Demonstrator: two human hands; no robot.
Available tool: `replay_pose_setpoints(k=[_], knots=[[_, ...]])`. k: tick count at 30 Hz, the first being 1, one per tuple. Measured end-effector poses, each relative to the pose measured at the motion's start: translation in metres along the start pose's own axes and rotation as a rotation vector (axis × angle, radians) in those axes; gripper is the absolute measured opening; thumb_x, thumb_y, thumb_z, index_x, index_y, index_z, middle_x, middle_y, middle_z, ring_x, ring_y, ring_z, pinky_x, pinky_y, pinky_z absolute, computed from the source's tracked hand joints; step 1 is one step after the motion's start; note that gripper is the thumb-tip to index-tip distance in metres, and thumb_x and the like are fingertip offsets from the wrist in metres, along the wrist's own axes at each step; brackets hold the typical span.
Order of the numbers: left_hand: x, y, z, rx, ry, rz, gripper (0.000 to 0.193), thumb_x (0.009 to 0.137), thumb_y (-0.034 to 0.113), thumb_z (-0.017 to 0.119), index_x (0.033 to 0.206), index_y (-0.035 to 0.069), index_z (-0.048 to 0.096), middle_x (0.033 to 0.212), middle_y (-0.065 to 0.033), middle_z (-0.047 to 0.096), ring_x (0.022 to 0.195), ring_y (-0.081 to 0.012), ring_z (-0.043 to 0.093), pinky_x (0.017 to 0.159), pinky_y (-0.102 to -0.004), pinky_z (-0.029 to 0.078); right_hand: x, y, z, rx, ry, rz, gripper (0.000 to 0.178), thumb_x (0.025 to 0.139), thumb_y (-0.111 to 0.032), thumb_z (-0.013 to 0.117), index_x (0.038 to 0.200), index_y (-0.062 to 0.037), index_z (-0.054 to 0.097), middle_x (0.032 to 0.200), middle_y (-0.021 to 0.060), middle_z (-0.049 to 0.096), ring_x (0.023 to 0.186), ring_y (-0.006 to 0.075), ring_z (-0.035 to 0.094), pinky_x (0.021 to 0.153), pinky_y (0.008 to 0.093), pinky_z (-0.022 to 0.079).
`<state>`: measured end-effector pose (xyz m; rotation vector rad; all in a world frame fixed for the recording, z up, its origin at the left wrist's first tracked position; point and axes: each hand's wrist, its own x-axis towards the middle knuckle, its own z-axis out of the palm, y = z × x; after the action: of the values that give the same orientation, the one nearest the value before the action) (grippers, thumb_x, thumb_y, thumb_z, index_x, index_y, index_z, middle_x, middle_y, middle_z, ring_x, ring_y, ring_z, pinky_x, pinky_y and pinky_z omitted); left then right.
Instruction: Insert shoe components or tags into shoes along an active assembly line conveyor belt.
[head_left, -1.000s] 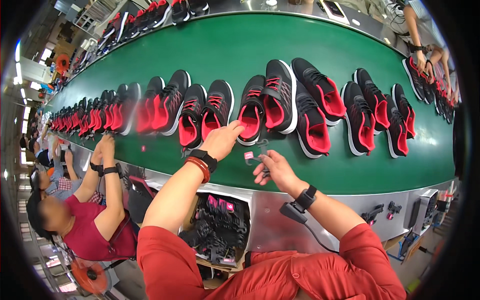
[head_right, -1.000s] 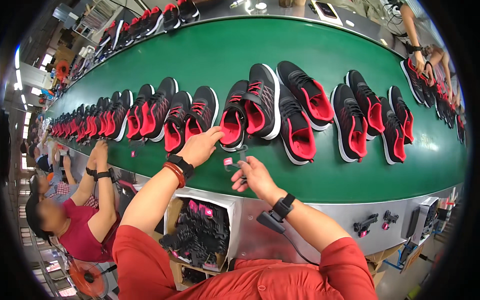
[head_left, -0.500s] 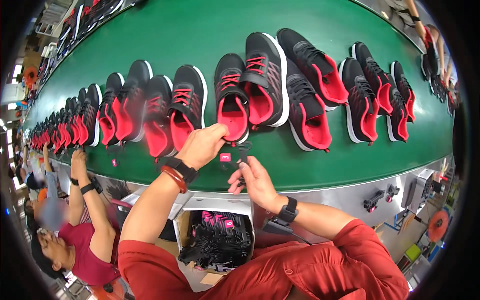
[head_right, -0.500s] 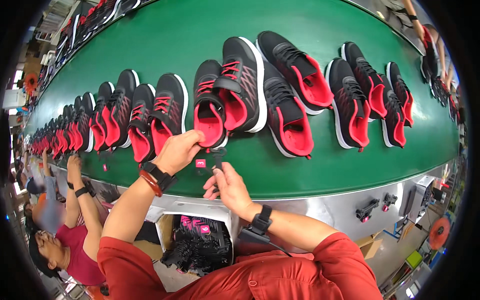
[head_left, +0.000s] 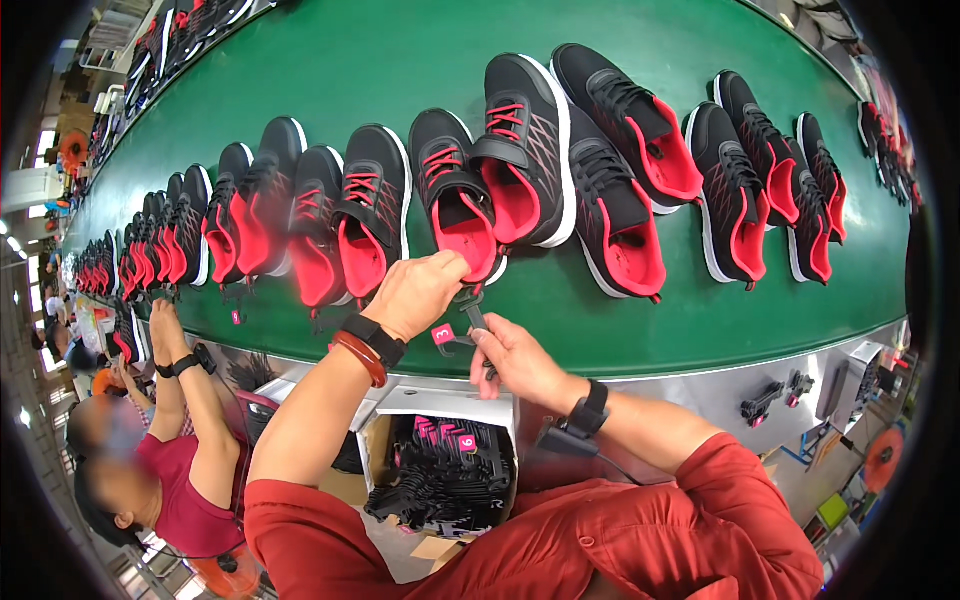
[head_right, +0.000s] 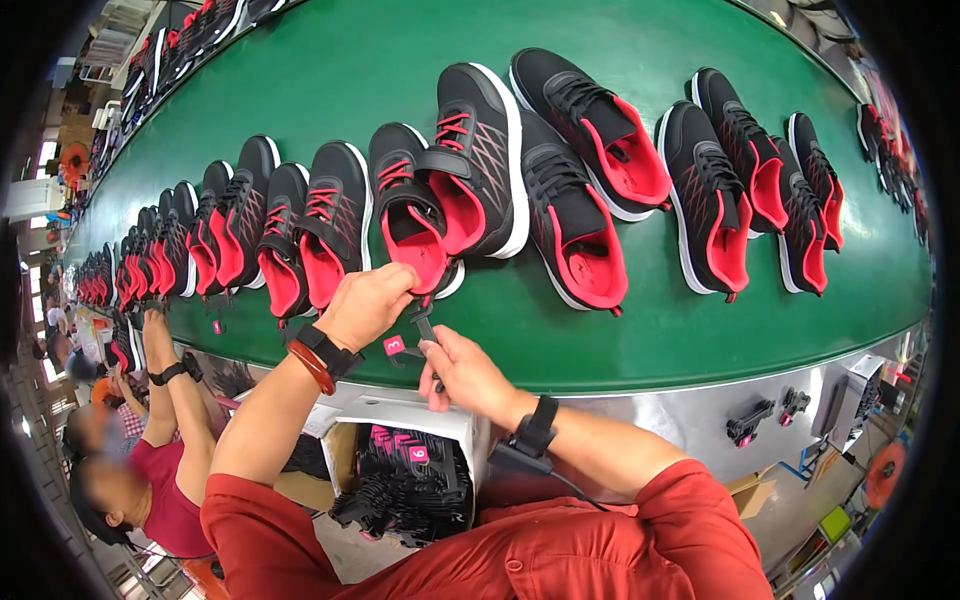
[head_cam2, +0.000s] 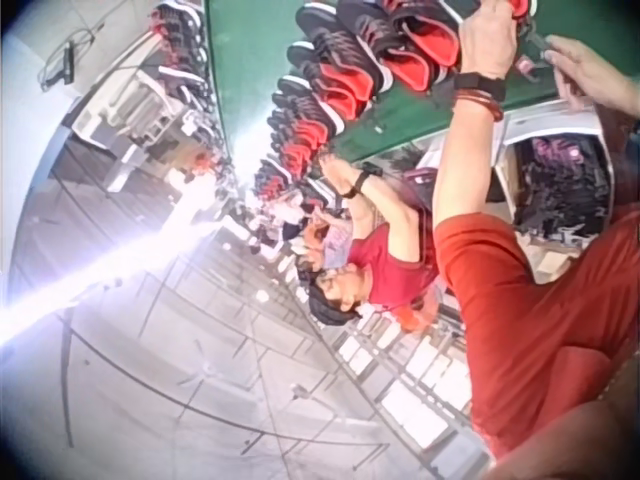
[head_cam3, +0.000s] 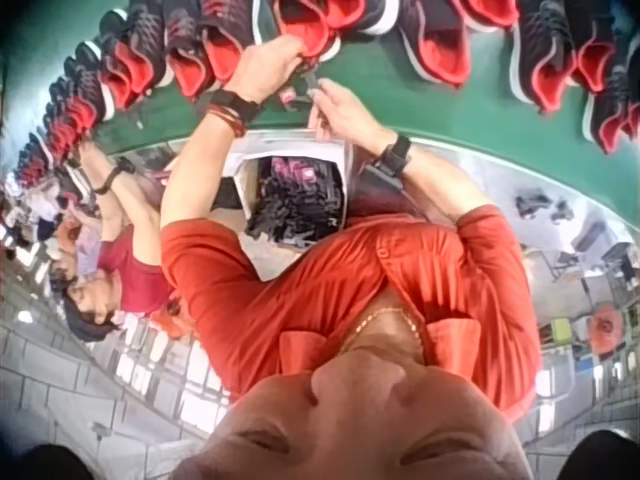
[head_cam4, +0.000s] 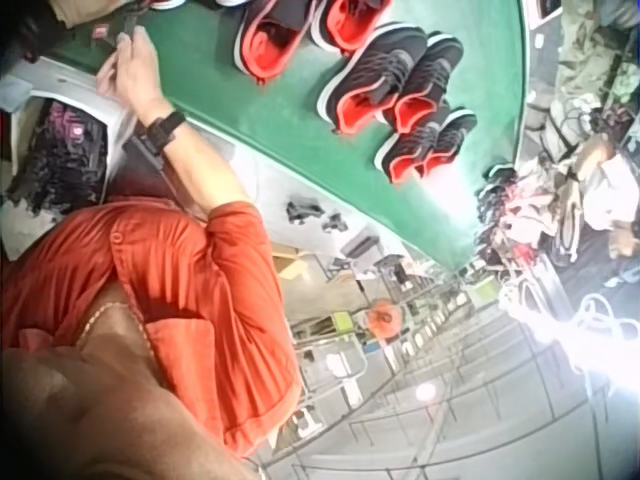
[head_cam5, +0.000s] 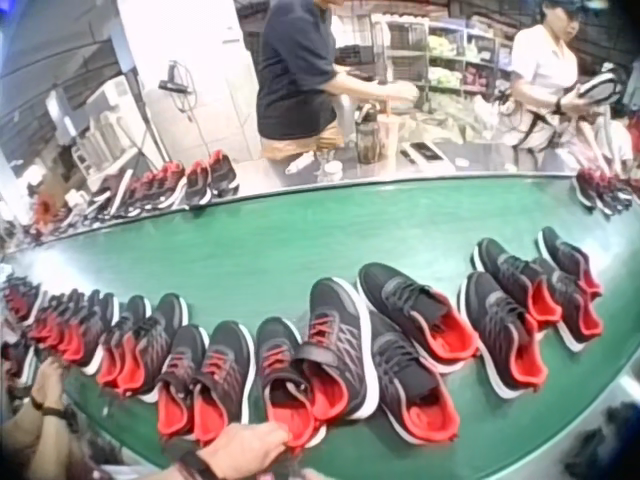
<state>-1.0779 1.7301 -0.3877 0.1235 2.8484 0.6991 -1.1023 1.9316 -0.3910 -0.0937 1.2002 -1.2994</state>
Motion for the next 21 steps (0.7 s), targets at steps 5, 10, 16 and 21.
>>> replay_pose_setpoints(k=[5, 10, 16, 21], knots=[[-0.012, 0.000, 0.004, 0.127, 0.101, 0.104, 0.049, 0.075, 0.006, 0.068, 0.122, 0.014, 0.055, 0.115, -0.0118, 0.061, 0.081, -0.0312, 0.067, 0.067, -0.0401, 0.056, 0.017, -0.024, -0.047, -0.102, -0.293, 0.074, 0.027, 0.105, -0.028, 0.039, 0.098, -0.0041, 0.051, 0.063, 0.0079, 0.062, 0.044, 0.0160, 0.057, 0.042, 0.0270, 0.047], [-0.013, 0.015, -0.006, 0.236, -0.108, 0.034, 0.066, 0.078, 0.014, 0.065, 0.140, 0.025, 0.046, 0.102, -0.0138, 0.061, 0.073, -0.0295, 0.067, 0.064, -0.0421, 0.056, 0.017, -0.071, -0.046, -1.138, -0.103, -0.377, 0.033, 0.100, -0.031, 0.045, 0.101, -0.0027, 0.062, 0.082, 0.0166, 0.068, 0.063, 0.0264, 0.067, 0.060, 0.0385, 0.054], [-0.031, 0.020, -0.015, 0.056, -0.083, -0.269, 0.051, 0.083, 0.006, 0.059, 0.132, 0.018, 0.053, 0.096, -0.0141, 0.062, 0.079, -0.0340, 0.066, 0.068, -0.0456, 0.053, 0.042, -0.106, -0.083, -1.940, 0.299, -0.717, 0.037, 0.078, -0.021, 0.073, 0.107, -0.0035, 0.058, 0.101, 0.0126, 0.063, 0.073, 0.0271, 0.066, 0.061, 0.0370, 0.052], [-0.027, 0.017, -0.004, -0.302, 0.129, -0.299, 0.027, 0.082, -0.005, 0.052, 0.105, 0.001, 0.066, 0.095, -0.0201, 0.066, 0.091, -0.0396, 0.064, 0.079, -0.0421, 0.050, 0.022, -0.115, -0.078, -1.761, 0.219, -0.815, 0.035, 0.076, -0.036, 0.075, 0.087, -0.0071, 0.058, 0.083, 0.0088, 0.057, 0.067, 0.0283, 0.063, 0.058, 0.0391, 0.049]])
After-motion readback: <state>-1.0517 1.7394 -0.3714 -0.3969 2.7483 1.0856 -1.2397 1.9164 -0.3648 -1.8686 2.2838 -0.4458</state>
